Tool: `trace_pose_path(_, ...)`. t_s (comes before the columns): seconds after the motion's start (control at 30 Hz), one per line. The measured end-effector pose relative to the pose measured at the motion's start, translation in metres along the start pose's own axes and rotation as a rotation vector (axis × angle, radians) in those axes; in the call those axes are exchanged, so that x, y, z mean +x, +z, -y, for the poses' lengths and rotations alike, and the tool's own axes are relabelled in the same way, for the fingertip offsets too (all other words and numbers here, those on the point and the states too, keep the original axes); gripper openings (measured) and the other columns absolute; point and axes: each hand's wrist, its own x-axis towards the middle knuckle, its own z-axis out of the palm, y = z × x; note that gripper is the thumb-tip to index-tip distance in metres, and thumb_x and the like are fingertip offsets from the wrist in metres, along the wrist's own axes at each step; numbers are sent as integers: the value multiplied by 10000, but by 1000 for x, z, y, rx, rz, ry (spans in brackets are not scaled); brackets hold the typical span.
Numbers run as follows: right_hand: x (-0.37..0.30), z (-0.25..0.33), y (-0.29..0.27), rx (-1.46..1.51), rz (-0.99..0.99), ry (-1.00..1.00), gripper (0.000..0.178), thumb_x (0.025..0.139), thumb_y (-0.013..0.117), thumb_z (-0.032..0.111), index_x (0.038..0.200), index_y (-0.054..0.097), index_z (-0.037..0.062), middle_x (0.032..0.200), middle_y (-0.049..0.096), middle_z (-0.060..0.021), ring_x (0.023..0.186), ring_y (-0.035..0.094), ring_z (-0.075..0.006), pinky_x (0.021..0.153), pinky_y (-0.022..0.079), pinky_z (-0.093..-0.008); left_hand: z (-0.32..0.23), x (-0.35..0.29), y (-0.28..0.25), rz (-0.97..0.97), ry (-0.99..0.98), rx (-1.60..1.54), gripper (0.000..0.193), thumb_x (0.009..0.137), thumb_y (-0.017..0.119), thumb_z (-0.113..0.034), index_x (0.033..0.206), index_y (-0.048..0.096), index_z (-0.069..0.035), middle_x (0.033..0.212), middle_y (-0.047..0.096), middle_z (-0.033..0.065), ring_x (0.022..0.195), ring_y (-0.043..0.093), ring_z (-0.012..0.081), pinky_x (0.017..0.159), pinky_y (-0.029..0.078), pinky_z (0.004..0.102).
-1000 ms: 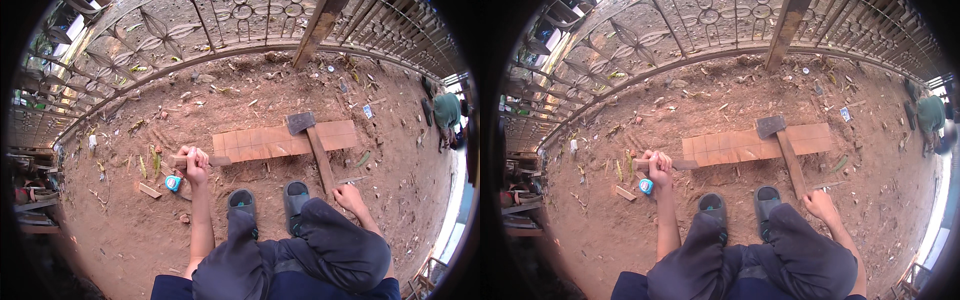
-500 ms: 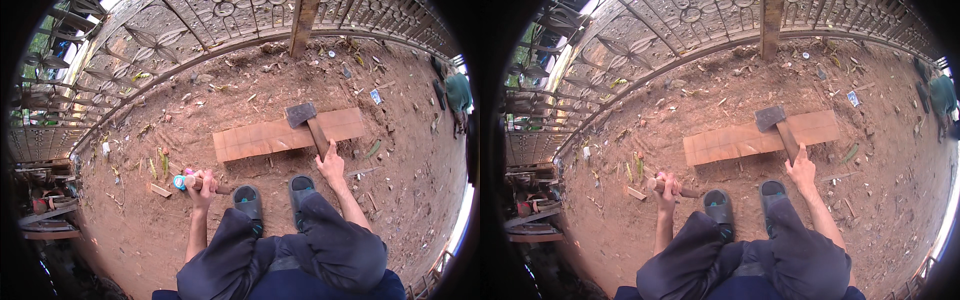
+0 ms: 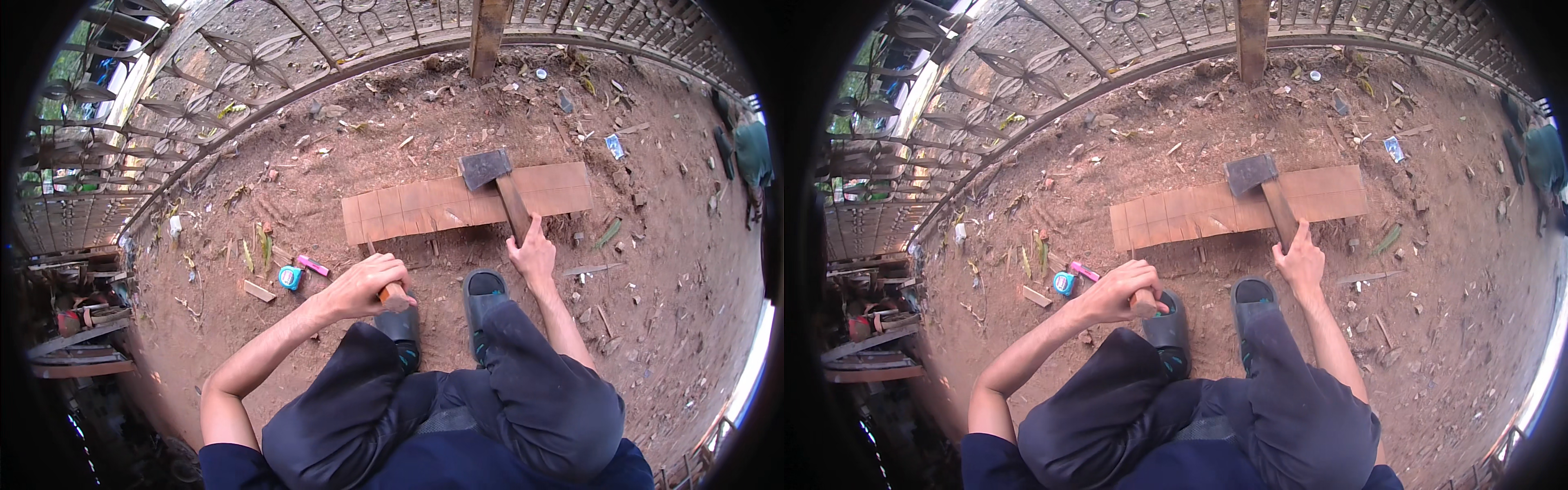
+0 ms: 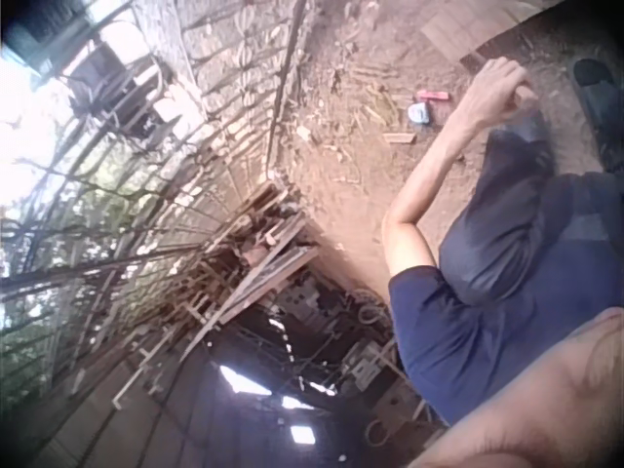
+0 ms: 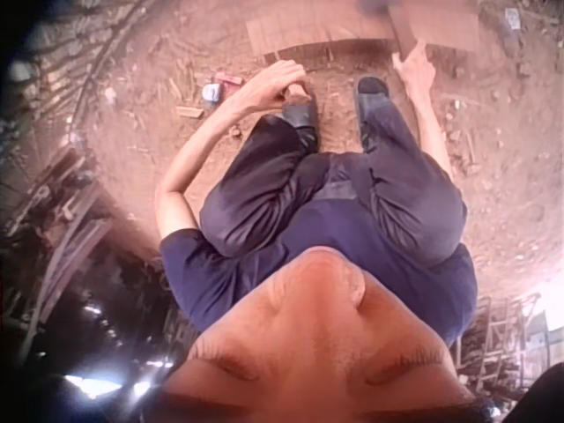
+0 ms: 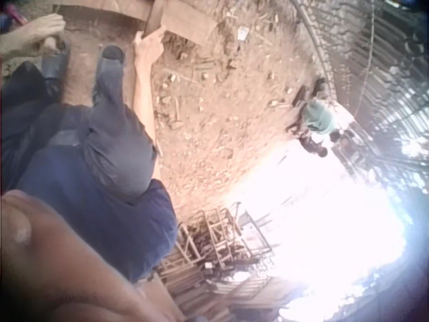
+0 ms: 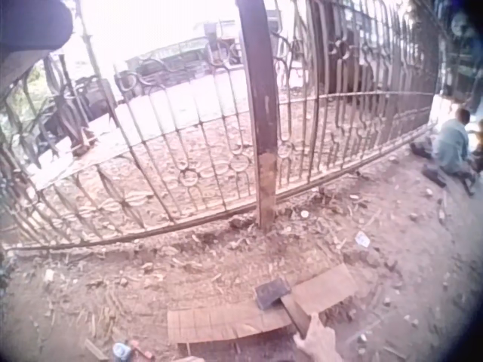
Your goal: The person shapes a piece of wood on the ground using an axe and a small chisel-like tool, striking the wood to remove material.
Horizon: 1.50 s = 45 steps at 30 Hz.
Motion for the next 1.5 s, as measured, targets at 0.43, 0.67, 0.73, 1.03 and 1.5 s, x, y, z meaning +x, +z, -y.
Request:
trace_pose_path(0.43,0,5,1,-28,25,-15,686,795,695,306,1334,352,58,992,677,-267,760,679,-442,657,550,-516,26,18,123,263,565,209,231,788,572,-188,1005,579,-108,1011,538,54,1022,539,223,993,411,372)
trace_pose_path(0.67,-1,13,-2,-67,48,33,646,818,675,309,1332,362,75,1020,678,-272,847,677,-449,730,544,-515,40,7,139,246,561,218,251,786,574,-193,1024,616,-125,979,545,37,1015,554,199,950,428,351)
trace_pose_path(0.73,-1,11,-1,-57,25,18,642,821,672,310,1331,361,75,1014,678,-273,857,676,-450,736,542,-513,41,2,138,220,517,209,233,794,571,-191,1013,604,-119,990,545,39,1023,551,202,958,426,355)
trace_pose_path(1.03,-1,13,-3,-31,44,19,642,825,671,305,1336,355,77,1003,677,-275,865,671,-456,745,534,-514,70,-15,150,209,352,278,201,831,579,-183,1005,628,-95,1042,562,60,1053,547,212,943,429,362)
trace_pose_path(1.5,0,8,0,-25,32,24,658,815,689,296,1342,355,86,964,680,-278,839,670,-467,733,536,-527,103,7,125,-27,234,372,388,767,736,-191,1117,614,-75,1204,562,79,1209,518,239,1071,395,418)
